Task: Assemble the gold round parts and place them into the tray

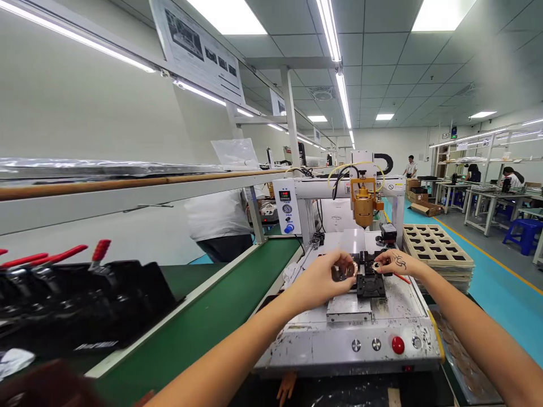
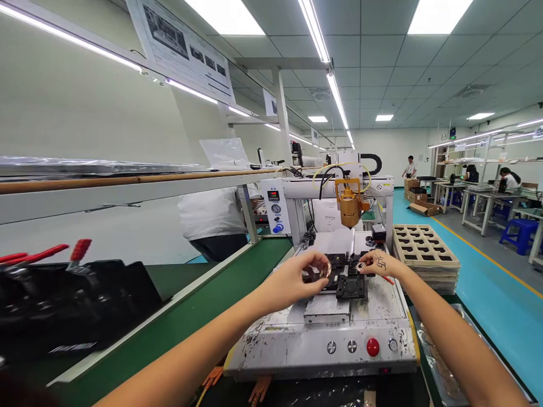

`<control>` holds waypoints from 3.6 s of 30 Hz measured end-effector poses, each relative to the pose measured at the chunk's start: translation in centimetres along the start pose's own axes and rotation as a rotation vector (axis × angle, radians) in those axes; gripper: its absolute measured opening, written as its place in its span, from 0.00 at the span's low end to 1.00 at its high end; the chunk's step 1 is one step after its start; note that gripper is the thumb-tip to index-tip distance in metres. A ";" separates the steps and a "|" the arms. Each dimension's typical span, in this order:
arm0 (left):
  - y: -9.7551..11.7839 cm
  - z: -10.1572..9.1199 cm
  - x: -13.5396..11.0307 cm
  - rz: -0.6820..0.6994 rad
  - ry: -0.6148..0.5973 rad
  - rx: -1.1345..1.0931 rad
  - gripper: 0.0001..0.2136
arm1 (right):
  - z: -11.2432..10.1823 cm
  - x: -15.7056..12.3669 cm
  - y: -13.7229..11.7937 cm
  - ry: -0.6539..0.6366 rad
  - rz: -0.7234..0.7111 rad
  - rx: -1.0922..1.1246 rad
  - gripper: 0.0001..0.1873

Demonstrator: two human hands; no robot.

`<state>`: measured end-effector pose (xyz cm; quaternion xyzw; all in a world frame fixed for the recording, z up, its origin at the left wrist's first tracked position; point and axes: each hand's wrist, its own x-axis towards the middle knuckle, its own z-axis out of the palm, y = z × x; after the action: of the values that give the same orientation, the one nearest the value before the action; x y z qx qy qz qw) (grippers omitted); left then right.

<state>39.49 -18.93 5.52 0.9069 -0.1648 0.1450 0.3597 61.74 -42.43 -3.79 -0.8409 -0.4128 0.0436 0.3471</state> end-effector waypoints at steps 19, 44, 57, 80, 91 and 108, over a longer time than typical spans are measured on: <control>-1.6 5.9 -14.3 -0.007 0.182 0.013 0.15 | 3.7 -9.0 -4.1 0.507 0.048 -0.135 0.17; -9.9 18.5 -21.4 -0.020 -0.001 -0.004 0.21 | 23.5 -21.0 -6.1 0.311 -0.006 -0.007 0.18; -10.3 20.2 -20.7 0.007 -0.097 -0.075 0.23 | 23.8 -21.3 -4.1 0.189 -0.117 -0.180 0.12; -10.0 18.3 -18.2 -0.194 -0.093 -0.336 0.14 | 25.5 -26.4 -6.0 0.313 -0.200 -0.191 0.12; -9.9 17.6 -21.1 -0.050 -0.054 -0.120 0.18 | 26.5 -23.3 -6.2 0.462 0.071 -0.111 0.12; -6.8 18.2 -19.4 -0.361 0.040 -0.636 0.14 | 18.6 -23.7 -11.9 0.327 0.381 0.580 0.22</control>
<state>27.36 -23.27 -18.73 0.7611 -0.0318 0.0382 0.6467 31.62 -44.44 -15.47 -0.7653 -0.1589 0.0877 0.6175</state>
